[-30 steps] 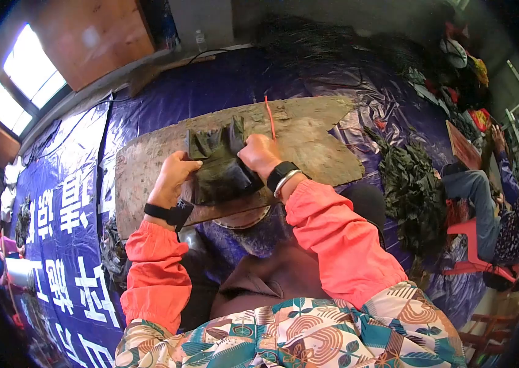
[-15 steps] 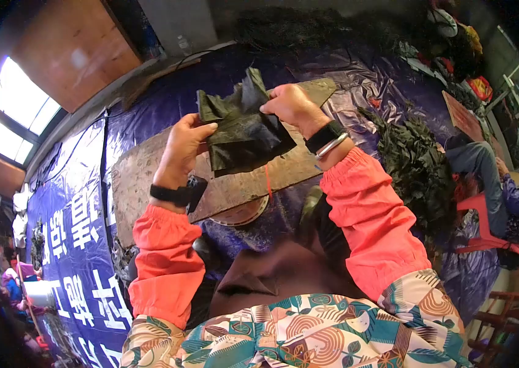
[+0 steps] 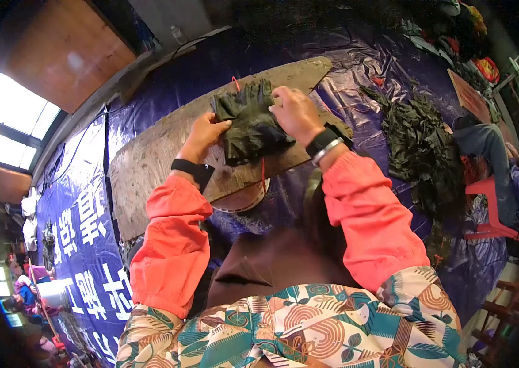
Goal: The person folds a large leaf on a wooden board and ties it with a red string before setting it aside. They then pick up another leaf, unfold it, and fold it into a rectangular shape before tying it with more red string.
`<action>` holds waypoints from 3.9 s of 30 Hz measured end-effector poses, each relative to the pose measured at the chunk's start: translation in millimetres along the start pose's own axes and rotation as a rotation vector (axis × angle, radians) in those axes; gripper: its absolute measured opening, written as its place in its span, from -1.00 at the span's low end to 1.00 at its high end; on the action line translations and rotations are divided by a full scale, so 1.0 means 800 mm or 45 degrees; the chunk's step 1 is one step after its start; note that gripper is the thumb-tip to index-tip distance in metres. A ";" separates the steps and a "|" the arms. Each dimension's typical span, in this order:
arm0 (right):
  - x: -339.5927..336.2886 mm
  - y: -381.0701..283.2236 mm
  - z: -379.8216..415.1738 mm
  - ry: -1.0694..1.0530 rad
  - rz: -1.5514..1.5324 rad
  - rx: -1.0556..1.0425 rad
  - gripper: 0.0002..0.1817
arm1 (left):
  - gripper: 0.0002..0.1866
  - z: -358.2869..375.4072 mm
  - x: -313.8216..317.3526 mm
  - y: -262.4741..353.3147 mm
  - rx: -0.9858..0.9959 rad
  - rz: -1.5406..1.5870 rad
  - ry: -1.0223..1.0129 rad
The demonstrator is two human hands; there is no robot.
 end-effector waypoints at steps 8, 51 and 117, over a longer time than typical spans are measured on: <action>-0.007 -0.049 0.126 -0.520 0.008 -0.998 -0.86 | -0.59 0.054 -0.027 0.003 -0.015 0.102 0.102; -0.043 -0.027 -0.009 -0.256 -1.862 0.598 -0.90 | -0.77 -0.183 0.030 0.067 0.137 -0.863 0.347; 0.040 -0.041 -0.006 -0.528 -1.138 0.655 -0.92 | -0.81 -0.110 -0.007 0.139 0.614 0.794 0.444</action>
Point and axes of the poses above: each hand's wrist, its own z-axis away from the middle knuckle, its own x-axis out of the palm, y = z × x, the point moved 1 cm from there along -z, towards the middle knuckle, and after that the axes turned 1 degree about -y, right-handed, at the moved point
